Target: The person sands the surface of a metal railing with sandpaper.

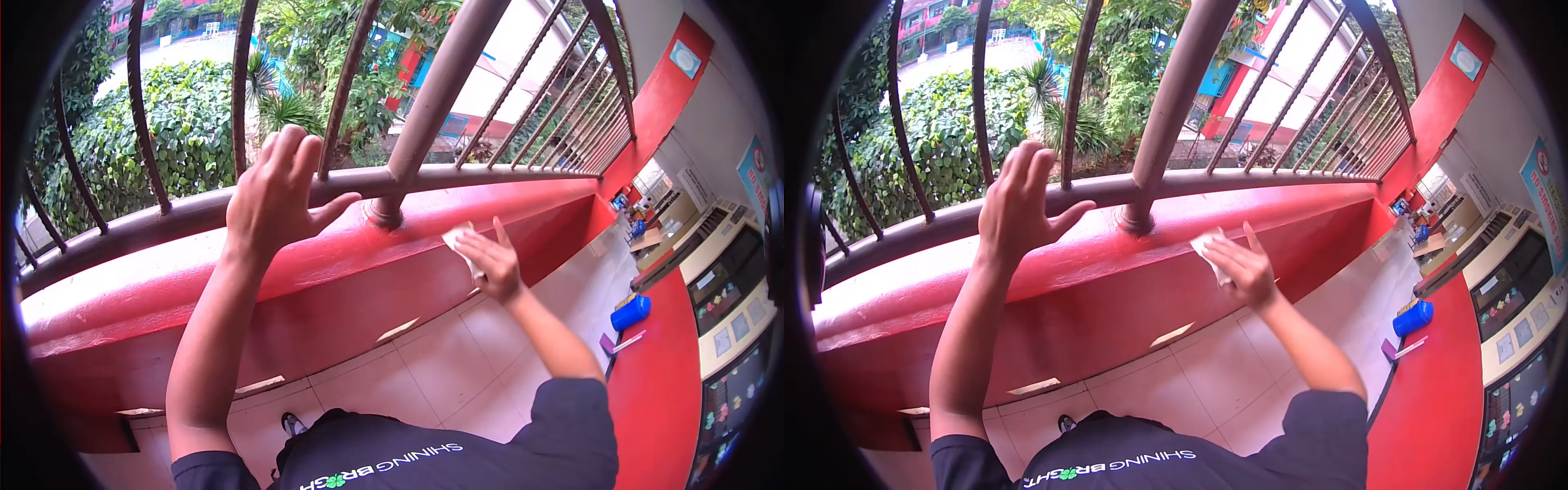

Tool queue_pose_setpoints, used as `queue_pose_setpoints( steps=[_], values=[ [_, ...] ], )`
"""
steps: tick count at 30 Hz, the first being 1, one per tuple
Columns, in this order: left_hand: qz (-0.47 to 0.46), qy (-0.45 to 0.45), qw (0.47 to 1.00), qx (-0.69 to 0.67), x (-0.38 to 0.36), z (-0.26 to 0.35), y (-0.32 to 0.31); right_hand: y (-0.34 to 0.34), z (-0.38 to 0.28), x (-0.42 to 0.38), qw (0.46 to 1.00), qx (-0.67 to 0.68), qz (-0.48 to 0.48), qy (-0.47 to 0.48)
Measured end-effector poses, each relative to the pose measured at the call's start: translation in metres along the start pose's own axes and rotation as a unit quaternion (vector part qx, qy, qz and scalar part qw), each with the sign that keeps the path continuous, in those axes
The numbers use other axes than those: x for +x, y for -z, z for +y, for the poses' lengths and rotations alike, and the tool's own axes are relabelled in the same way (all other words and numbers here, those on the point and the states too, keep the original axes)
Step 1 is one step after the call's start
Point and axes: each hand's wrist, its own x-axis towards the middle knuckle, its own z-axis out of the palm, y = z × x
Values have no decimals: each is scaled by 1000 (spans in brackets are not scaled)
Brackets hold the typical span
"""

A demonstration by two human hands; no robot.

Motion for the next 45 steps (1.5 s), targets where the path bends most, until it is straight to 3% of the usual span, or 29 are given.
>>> queue_pose_setpoints(
  steps=[2,3,6,8,10,14,16,19,23,25,27,30,34,37,38,41,42,45],
  values=[
    [64,-25,998,13,2,4,3,-32,-34,-97,983,53,23,-176],
    [91,-48,993,50,7,6,1,-44,-59,-143,960,91,-13,-264],
    [92,-84,992,26,61,52,-3,-68,-139,-259,850,198,-111,-475],
    [91,-65,990,82,95,65,-25,-89,-185,-350,844,153,-169,-485],
    [80,-68,987,122,93,69,-40,-82,-230,-408,710,231,-231,-624],
    [24,-42,989,138,47,61,-51,-42,-307,-531,591,220,-249,-735],
    [2,-64,987,150,29,57,-47,-17,-328,-599,464,201,-286,-814],
    [0,-118,985,125,32,55,-35,-21,-286,-624,485,192,-289,-803],
    [39,15,995,93,52,85,-53,-17,-253,-655,515,160,-290,-791],
    [30,34,995,91,41,93,-64,-7,-241,-668,530,140,-292,-784],
    [35,12,995,95,23,95,-61,-26,-215,-620,575,167,-213,-772],
    [-12,-64,993,102,2,86,-63,-53,-188,-557,635,234,-183,-713],
    [82,50,995,33,34,109,-65,-54,-182,-488,690,267,-236,-630],
    [40,31,992,114,25,127,-73,-66,-191,-512,669,252,-248,-654],
    [-13,7,994,106,13,128,-74,-61,-195,-525,670,250,-250,-652],
    [-41,7,999,25,-18,123,-72,-51,-209,-552,667,267,-215,-662],
    [43,-5,999,15,-24,125,-72,-43,-211,-559,638,283,-227,-679],
    [39,-9,998,-53,-33,112,-77,-43,-207,-584,593,269,-244,-719]
  ],
)
